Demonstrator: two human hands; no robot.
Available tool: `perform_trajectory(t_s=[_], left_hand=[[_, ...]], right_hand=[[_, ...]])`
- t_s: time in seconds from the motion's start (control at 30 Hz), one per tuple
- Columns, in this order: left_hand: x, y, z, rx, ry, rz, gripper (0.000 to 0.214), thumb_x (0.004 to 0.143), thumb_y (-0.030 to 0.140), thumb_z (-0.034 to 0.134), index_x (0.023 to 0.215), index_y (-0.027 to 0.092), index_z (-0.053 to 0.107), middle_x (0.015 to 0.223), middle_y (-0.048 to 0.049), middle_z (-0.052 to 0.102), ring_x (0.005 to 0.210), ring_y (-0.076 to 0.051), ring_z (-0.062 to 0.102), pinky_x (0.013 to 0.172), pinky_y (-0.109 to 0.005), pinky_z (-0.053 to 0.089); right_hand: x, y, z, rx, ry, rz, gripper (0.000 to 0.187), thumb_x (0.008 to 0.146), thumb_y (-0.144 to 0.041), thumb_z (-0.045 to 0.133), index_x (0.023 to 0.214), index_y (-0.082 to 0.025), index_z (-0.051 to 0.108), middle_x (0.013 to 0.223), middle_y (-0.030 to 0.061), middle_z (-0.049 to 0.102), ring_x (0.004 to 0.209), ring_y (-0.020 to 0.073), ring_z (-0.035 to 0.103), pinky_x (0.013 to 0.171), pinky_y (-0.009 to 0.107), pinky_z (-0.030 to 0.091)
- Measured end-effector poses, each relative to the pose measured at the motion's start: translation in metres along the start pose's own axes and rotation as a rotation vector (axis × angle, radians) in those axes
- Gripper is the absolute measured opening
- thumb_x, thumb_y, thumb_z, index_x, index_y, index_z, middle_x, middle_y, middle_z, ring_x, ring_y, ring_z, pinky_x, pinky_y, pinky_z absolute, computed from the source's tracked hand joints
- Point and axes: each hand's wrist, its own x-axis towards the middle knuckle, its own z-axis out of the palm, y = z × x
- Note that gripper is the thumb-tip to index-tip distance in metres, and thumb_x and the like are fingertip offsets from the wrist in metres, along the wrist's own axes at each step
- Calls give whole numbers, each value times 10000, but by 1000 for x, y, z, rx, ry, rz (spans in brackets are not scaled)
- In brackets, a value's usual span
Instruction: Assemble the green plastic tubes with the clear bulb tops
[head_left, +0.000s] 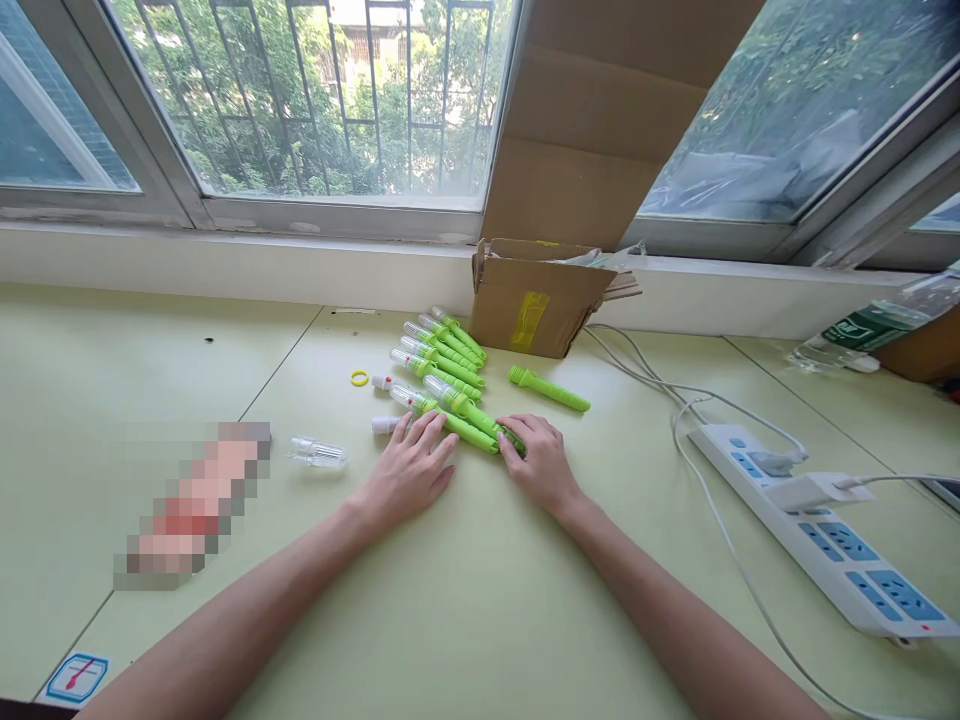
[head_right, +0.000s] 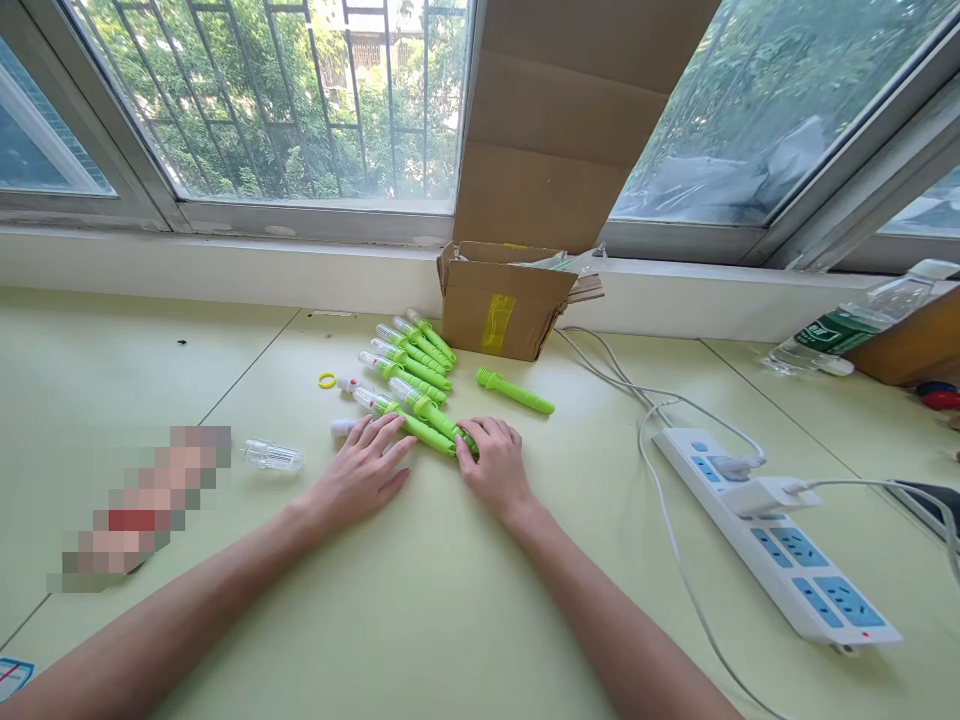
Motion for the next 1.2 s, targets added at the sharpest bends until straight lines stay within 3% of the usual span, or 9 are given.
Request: perform_trajectory(t_s=[0.57,1.2], left_hand=[[0,0,3,4,27,2,335,896,306,432,1205,202,512,1373,-118,448,1331,-272,345,1102,-500,287],[0,0,4,-11,4,-1,358,905,304,419,1240,199,487,1418,-124,411,1361,-261,305,1102,-496,278]], right_hand=[[-1,-2,1,-36,4,-43,326,876,-420,488,1096,-214,612,1080,72,641,1012,247,549,916,391,355],[-3,-5,0,-69,-7,-88,369,869,-432,508,1162,-219,574,1107,76,632,1032,249,542,923,390,363]])
